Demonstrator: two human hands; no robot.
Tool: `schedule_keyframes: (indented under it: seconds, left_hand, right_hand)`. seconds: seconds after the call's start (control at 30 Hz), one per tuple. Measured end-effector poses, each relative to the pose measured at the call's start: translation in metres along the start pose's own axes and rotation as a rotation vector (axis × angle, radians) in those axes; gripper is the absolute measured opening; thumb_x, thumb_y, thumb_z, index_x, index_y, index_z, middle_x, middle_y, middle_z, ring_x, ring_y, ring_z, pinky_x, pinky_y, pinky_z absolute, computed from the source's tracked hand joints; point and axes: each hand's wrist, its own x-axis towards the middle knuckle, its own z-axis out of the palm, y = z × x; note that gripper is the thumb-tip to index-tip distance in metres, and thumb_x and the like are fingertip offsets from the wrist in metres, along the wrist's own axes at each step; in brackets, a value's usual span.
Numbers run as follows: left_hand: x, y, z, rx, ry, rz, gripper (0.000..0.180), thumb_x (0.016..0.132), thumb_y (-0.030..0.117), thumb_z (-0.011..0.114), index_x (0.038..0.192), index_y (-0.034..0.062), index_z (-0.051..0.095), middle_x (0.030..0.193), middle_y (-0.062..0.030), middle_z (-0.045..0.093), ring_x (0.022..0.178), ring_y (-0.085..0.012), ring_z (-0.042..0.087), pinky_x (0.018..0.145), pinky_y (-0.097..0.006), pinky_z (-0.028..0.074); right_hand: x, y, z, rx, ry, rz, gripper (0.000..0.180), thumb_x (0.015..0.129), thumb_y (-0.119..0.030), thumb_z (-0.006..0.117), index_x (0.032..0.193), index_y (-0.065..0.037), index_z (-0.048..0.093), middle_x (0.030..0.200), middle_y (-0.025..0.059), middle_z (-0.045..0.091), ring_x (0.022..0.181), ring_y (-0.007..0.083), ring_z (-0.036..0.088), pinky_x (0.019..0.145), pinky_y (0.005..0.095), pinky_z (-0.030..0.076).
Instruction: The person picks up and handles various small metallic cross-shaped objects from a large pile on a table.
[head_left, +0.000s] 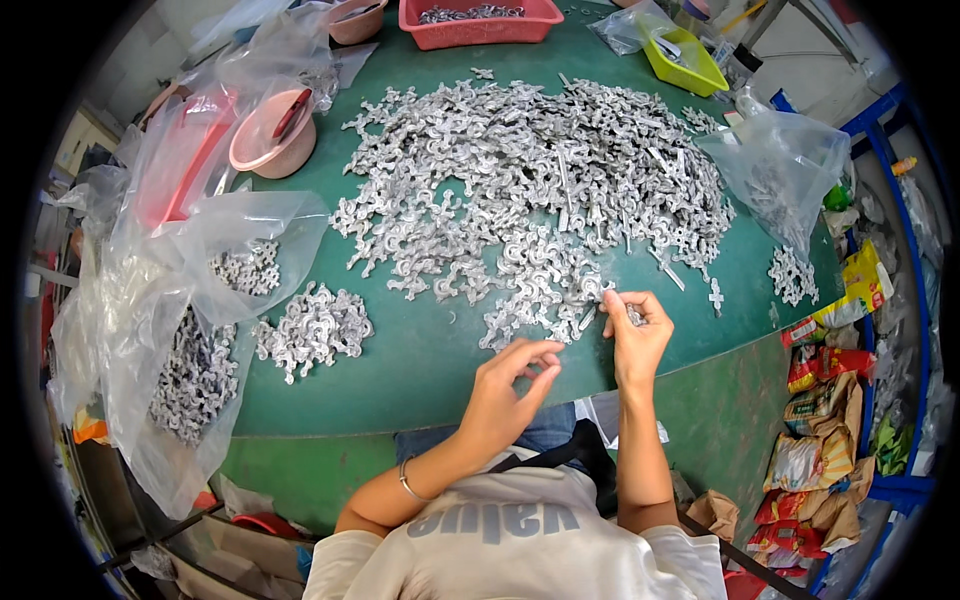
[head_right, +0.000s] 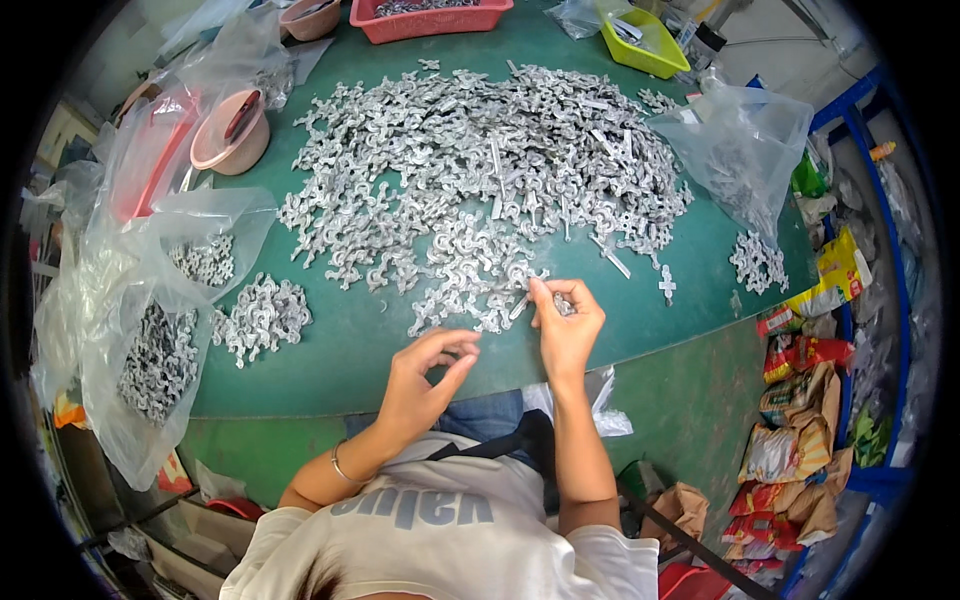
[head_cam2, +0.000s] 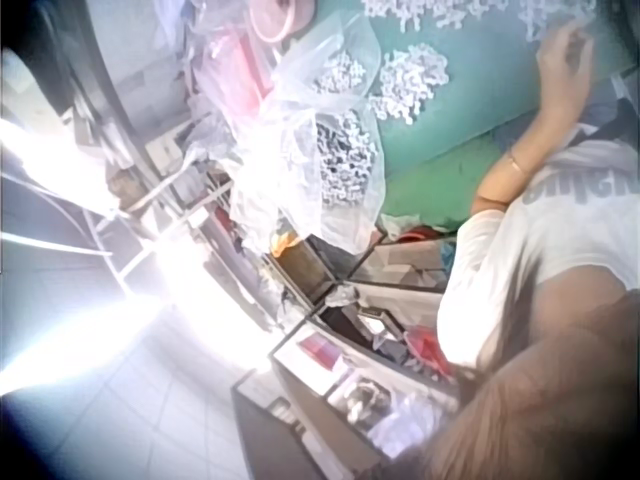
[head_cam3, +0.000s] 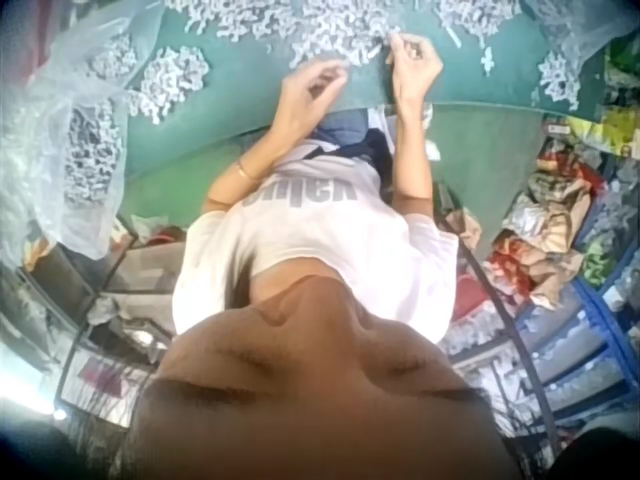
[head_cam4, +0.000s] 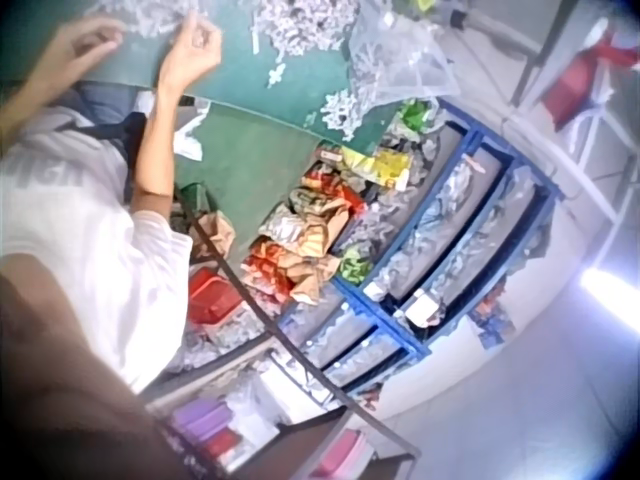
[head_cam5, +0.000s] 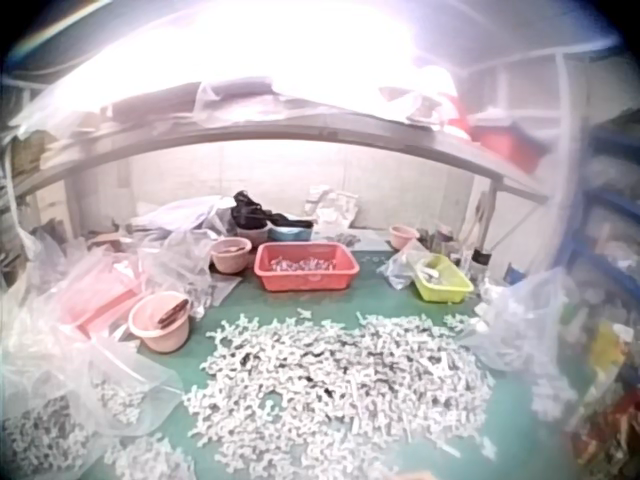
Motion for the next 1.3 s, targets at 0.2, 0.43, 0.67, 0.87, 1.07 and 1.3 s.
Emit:
schedule_keyframes:
  seconds: [0.2,0.43,0.67,0.87,1.07,1.3]
  left_hand:
    - [0.0,-0.003,-0.002,0.006,-0.001,0.004,0.027,0.078,-0.004,0.055,0.104,-0.0003,0.055,0.087,-0.0073,0.058,0.082,-0.0115,0.056,0.069,-0.024,0.046]
    - [0.006,0.0,0.0,-0.121,0.129,-0.044,0.038,0.075,-0.006,0.057,0.112,0.0002,0.049,0.099,-0.0076,0.053,0.082,-0.0126,0.054,0.068,-0.023,0.045]
    - [0.017,0.003,-0.005,0.162,0.255,0.213,0.025,0.072,-0.004,0.061,0.097,0.0003,0.058,0.092,-0.0106,0.057,0.077,-0.018,0.057,0.064,-0.026,0.046]
    - [0.013,-0.004,-0.008,0.104,0.243,0.22,0.012,0.073,-0.003,0.061,0.085,-0.0025,0.061,0.083,-0.0121,0.06,0.07,-0.0179,0.059,0.06,-0.025,0.048]
    - [0.009,-0.004,-0.002,0.001,0.27,0.138,0.011,0.074,-0.003,0.062,0.084,-0.0042,0.06,0.078,-0.011,0.059,0.066,-0.0149,0.059,0.06,-0.023,0.049]
    - [0.008,-0.001,-0.001,0.009,0.269,0.087,0.013,0.071,-0.006,0.063,0.084,-0.0058,0.059,0.078,-0.0097,0.057,0.068,-0.0142,0.058,0.061,-0.023,0.049]
  right_hand:
    - [-0.005,0.004,0.001,-0.039,-0.016,-0.021,0.007,0.077,-0.003,0.061,0.076,0.002,0.056,0.067,0.0096,0.06,0.046,0.0069,0.046,0.042,0.0187,0.032]
    - [-0.026,-0.02,0.007,0.247,-0.09,0.211,0.008,0.076,-0.001,0.062,0.076,0.002,0.055,0.068,0.0096,0.059,0.047,0.0074,0.047,0.044,0.0189,0.034]
    - [-0.044,-0.031,0.005,0.278,-0.221,0.167,0.01,0.075,0.003,0.06,0.084,0.004,0.055,0.071,0.0097,0.06,0.049,0.0079,0.049,0.047,0.0188,0.038]
    - [-0.04,-0.032,-0.004,0.365,-0.577,0.384,0.034,0.078,-0.001,0.058,0.11,0.006,0.048,0.075,0.007,0.057,0.048,0.0081,0.047,0.041,0.017,0.032]
    - [-0.054,-0.034,0.008,-0.009,-0.351,-0.009,0.033,0.076,0.002,0.058,0.108,0.004,0.051,0.072,0.0059,0.056,0.054,0.0078,0.049,0.047,0.0198,0.039]
    - [-0.063,-0.037,0.02,-0.453,-0.116,-0.551,0.03,0.071,0.004,0.061,0.101,0.002,0.056,0.068,0.0108,0.056,0.058,0.0153,0.055,0.052,0.0255,0.043]
